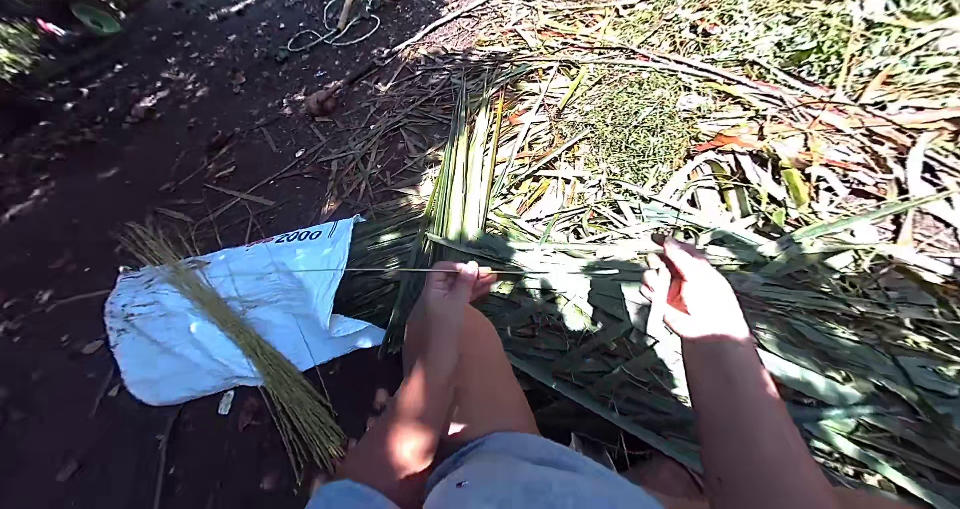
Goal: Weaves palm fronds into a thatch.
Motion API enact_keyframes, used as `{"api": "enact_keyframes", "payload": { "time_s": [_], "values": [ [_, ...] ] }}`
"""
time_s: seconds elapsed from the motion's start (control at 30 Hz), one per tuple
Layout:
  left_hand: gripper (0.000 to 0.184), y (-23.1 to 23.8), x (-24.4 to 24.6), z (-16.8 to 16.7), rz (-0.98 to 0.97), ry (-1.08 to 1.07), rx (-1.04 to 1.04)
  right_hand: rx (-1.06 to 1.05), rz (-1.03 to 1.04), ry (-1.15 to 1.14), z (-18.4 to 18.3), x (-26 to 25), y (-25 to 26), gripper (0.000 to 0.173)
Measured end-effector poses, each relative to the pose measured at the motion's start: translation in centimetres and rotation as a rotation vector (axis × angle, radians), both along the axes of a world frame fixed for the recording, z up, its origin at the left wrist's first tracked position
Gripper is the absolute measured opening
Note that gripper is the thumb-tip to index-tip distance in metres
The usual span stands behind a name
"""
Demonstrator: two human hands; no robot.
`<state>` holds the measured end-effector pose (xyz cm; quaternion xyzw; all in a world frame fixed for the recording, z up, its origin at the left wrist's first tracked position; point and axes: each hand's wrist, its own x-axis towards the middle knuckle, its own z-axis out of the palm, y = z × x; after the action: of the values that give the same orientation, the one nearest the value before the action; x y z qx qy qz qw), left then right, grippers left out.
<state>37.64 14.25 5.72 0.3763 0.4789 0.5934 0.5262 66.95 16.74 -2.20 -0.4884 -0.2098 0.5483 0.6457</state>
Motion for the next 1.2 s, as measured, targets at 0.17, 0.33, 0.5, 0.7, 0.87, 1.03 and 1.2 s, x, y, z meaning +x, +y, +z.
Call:
{"api": "enact_keyframes", "payload": {
  "time_s": [0.17,0.33,0.5,0.7,0.87,1.03,1.2],
  "values": [
    [0.010,0.7,0.4,0.4,-0.065,0.027,-0.071,-0.034,0.391,-0.162,-1.5,-5.7,-0.3,0.021],
    [0.022,0.0,3.1,-2.7,-0.170,0.055,-0.036,0.039,0.400,-0.006,-0.6,-10.7,-2.0,0.030],
    [0.026,-1.3,0.5,-3.2,0.068,-0.028,0.104,-0.010,0.397,-0.057,-1.2,-9.6,-1.7,0.035],
    [0.044,-0.5,-16.7,-10.9,0.630,0.401,-0.305,-0.191,0.253,0.002,-3.3,-3.5,-1.0,0.033],
    [0.046,-7.7,-25.8,-17.0,0.879,0.658,-0.641,-0.129,0.253,0.113,-5.1,-0.8,0.1,0.040],
    [0.048,-11.4,-29.6,-18.6,0.843,0.930,-1.080,-0.383,0.217,-0.599,-9.3,1.6,0.3,0.015],
    [0.042,-8.1,-27.1,-21.1,0.545,1.078,-0.840,-0.984,0.836,-1.477,-16.4,2.3,-2.4,0.046]
  ]
}}
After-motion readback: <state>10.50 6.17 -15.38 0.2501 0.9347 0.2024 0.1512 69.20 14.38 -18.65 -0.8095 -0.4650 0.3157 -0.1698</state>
